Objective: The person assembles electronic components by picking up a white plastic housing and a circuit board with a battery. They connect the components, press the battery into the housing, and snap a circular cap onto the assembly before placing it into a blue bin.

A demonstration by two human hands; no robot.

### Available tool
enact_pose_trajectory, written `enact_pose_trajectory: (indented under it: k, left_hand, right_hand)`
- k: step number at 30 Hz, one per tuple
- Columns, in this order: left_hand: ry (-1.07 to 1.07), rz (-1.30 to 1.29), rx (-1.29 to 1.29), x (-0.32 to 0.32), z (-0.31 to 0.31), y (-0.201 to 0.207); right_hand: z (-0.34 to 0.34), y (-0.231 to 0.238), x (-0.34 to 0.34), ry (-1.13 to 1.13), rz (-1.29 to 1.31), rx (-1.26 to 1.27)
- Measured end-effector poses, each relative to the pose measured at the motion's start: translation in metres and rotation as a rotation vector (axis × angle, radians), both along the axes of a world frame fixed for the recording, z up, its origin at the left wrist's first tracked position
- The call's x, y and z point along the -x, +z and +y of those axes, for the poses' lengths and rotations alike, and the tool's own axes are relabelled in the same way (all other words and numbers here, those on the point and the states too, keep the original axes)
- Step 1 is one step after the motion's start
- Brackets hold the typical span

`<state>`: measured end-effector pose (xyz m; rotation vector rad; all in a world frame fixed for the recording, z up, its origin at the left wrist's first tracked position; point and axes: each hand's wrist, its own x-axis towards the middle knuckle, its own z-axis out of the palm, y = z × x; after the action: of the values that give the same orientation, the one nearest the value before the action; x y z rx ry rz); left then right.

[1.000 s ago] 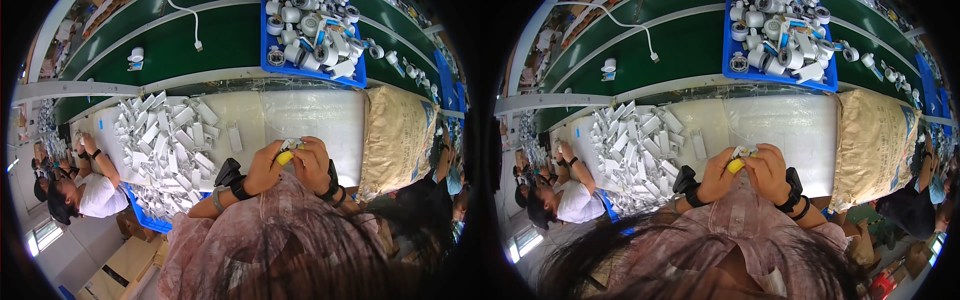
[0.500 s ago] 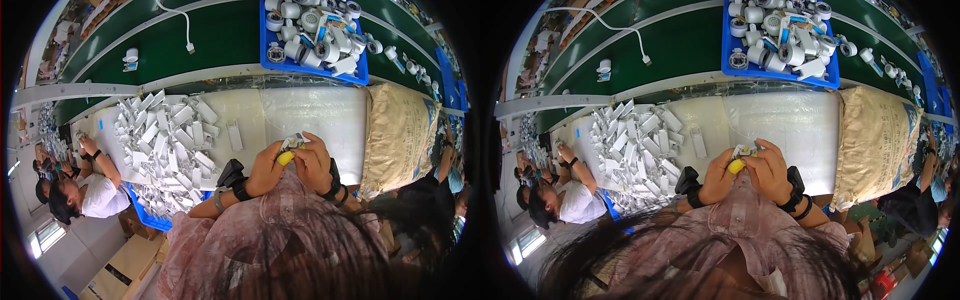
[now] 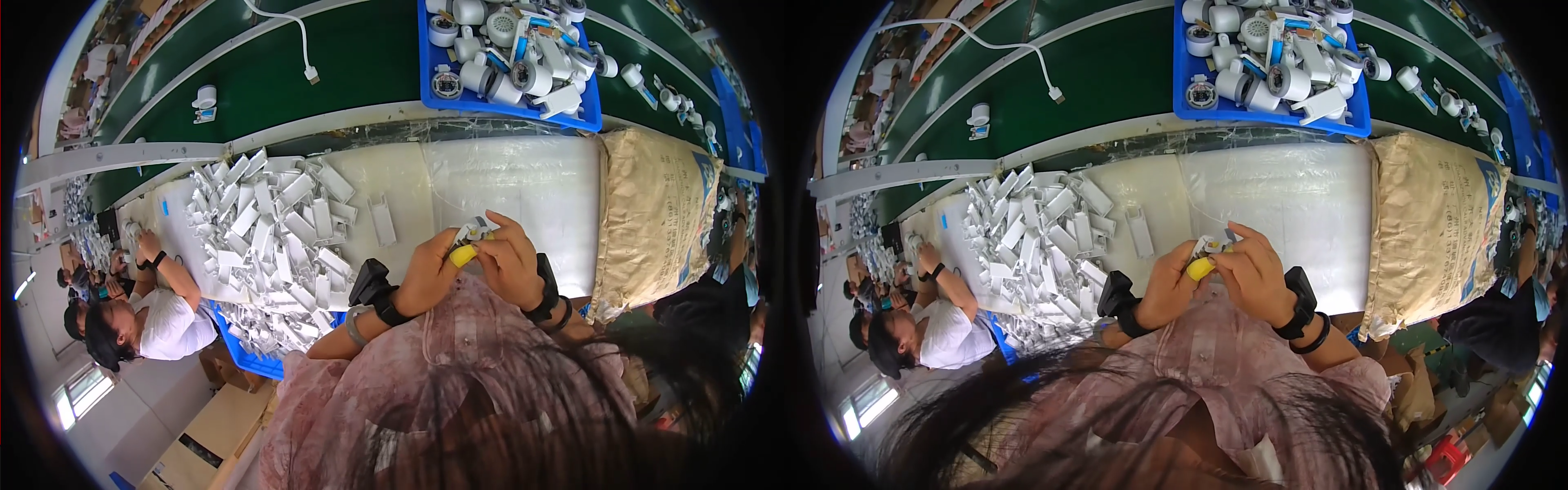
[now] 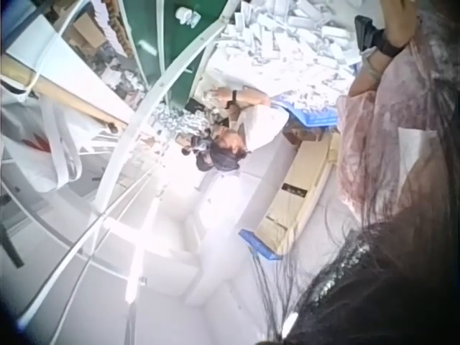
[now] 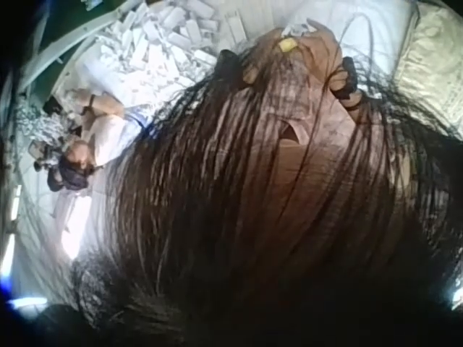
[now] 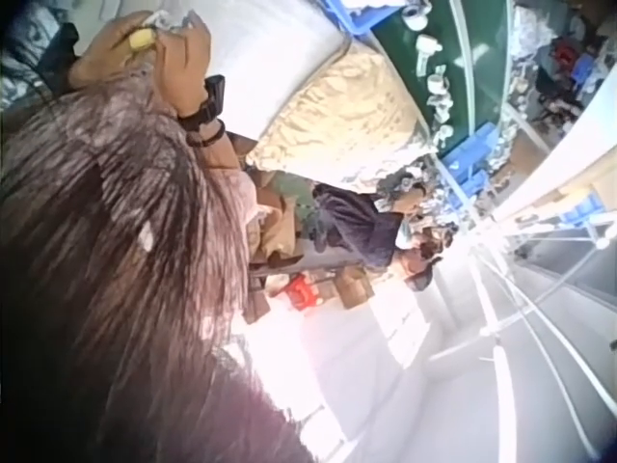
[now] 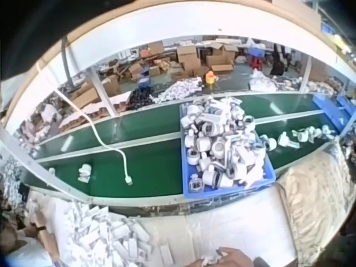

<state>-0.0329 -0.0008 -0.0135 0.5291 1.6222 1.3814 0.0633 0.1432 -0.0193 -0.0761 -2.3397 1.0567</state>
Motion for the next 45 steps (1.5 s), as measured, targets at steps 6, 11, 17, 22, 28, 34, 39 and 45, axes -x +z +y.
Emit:
enact_pose_trajectory:
  k: [6, 11, 17, 22, 28, 34, 39, 45]
  left_hand:
    - [0.01, 0.083, -0.064, -0.007, 0.001, -0.001]
    - [0.052, 0.206, -0.077, -0.006, 0.005, 0.003]
    - [-0.035, -0.084, -0.047, 0.008, -0.009, 0.002]
    - [-0.07, -0.247, -0.146, 0.01, -0.002, 0.008]
    - [0.047, -0.258, -0.191, 0.01, -0.009, 0.016]
    - [0.153, -0.256, -0.158, 0.015, -0.013, 0.014]
    - [0.159, -0.3, -0.131, 0.014, -0.011, 0.017]
    - [0.149, -0.275, -0.19, 0.013, -0.014, 0.01]
  right_hand:
    - [-0.002, 0.008, -0.005, -0.03, -0.016, -0.027]
    - [-0.007, 0.005, -0.003, -0.085, -0.008, -0.031]
    - [0.007, 0.01, -0.004, 0.019, -0.135, 0.174]
    - [0.01, -0.015, -0.011, 0.035, -0.278, 1.093]
    - [0.007, -0.004, -0.012, -0.035, -0.47, 0.952]
    - [0.01, 0.022, -0.004, -0.232, -0.189, 0.204]
    - [0.01, 0.029, -0.006, -0.231, -0.18, 0.144]
    - [0.009, 0.034, -0.007, -0.203, -0.181, 0.137]
